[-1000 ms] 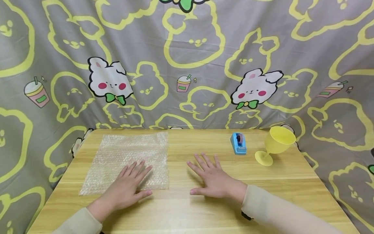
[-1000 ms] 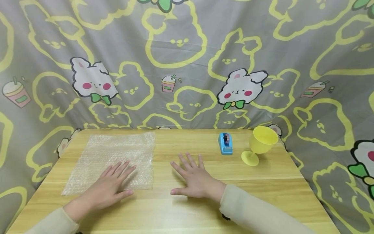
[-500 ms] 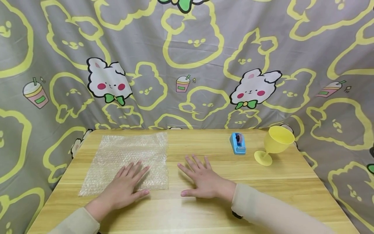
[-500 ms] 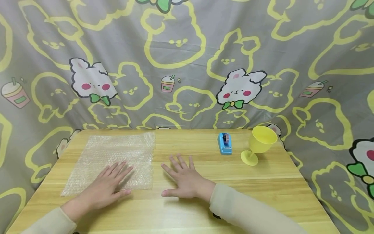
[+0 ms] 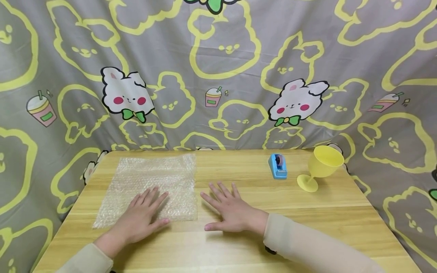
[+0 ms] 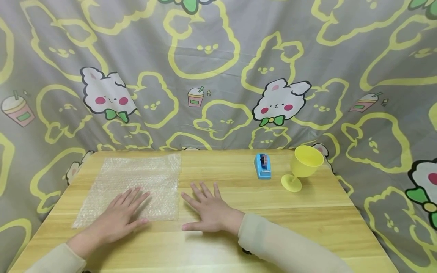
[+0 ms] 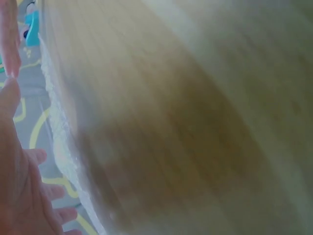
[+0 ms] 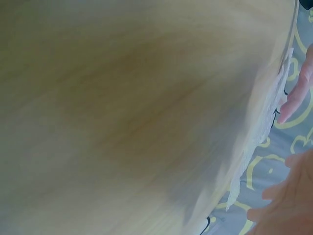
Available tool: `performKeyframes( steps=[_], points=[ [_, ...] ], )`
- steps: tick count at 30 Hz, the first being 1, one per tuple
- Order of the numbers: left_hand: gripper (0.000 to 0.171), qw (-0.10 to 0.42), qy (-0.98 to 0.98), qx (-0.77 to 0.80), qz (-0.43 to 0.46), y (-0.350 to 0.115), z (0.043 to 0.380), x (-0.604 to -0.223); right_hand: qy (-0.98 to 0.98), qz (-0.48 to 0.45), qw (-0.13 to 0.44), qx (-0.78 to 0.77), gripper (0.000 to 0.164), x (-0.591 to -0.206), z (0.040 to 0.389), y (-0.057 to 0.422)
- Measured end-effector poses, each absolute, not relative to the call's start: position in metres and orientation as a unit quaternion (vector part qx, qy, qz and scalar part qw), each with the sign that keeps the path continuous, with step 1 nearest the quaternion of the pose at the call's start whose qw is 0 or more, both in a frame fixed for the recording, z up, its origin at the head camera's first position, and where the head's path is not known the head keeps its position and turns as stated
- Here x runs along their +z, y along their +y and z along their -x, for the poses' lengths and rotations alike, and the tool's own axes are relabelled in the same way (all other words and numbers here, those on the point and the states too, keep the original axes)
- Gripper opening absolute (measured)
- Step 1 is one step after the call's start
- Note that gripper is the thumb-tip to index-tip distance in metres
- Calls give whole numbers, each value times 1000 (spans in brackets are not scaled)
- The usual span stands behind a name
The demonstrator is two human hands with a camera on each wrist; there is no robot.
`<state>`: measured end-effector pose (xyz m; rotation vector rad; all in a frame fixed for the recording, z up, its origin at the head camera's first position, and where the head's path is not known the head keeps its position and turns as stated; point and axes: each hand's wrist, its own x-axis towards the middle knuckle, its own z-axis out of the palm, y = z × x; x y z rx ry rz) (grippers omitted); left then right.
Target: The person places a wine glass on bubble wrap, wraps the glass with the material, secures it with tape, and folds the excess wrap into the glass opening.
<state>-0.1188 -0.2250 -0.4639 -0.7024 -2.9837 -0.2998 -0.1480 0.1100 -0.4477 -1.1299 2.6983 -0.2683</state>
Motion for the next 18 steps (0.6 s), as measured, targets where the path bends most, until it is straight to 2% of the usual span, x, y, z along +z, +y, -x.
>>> performKeyframes(
  steps=[18],
  points=[
    [80,28,-975,-100,196,-240,119,-462,904,408,98,-76,94,-453,145,89]
  ],
)
